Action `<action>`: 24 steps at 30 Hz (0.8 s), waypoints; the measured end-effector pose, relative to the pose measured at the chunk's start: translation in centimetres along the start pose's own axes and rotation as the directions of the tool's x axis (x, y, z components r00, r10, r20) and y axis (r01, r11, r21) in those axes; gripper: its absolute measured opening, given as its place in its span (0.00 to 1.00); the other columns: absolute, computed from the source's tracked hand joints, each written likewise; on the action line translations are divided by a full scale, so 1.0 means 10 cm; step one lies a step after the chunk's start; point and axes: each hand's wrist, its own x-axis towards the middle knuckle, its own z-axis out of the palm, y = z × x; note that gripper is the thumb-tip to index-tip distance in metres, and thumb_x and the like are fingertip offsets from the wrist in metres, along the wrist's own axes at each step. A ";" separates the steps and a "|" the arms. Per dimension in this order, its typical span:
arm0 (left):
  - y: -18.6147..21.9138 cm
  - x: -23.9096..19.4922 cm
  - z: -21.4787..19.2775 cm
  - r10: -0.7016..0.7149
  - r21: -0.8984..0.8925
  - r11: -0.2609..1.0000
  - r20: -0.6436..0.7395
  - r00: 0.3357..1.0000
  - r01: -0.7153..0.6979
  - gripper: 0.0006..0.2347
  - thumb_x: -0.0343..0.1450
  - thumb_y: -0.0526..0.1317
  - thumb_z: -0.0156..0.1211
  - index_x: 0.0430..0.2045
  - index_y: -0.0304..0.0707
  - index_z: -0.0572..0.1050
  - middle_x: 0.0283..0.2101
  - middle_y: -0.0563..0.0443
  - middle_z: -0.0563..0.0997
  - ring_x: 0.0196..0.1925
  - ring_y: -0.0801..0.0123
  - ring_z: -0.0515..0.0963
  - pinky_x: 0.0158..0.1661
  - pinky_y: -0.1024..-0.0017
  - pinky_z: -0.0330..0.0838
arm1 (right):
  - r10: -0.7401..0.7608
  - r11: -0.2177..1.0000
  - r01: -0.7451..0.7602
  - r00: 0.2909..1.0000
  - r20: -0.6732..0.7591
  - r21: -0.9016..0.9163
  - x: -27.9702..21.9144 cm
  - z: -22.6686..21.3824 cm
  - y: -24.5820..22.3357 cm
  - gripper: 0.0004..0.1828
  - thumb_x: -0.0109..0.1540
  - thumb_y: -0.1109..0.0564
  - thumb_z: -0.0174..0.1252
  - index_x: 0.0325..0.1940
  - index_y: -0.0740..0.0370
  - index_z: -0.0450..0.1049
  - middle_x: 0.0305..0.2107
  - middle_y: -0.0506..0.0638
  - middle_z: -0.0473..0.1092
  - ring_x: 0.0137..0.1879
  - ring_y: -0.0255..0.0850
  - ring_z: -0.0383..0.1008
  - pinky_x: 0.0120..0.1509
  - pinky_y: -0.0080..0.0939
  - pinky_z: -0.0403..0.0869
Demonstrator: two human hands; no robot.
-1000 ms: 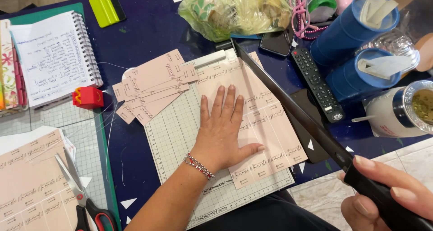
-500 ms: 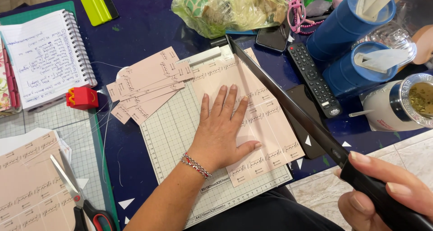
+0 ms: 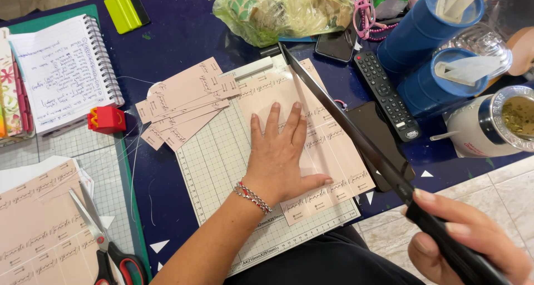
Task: Trimming printed paper into strips using a manual paper trimmer
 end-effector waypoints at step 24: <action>0.03 0.08 -0.16 -0.049 0.022 0.999 0.152 0.987 0.046 0.58 0.55 0.87 0.49 0.73 0.44 0.47 0.78 0.52 0.45 0.76 0.41 0.43 0.65 0.28 0.41 | -0.403 0.911 0.410 0.907 0.119 -0.038 -0.93 0.52 1.11 0.23 0.60 0.57 0.70 0.52 0.58 0.64 0.52 0.60 0.75 0.49 0.41 0.83 0.49 0.36 0.84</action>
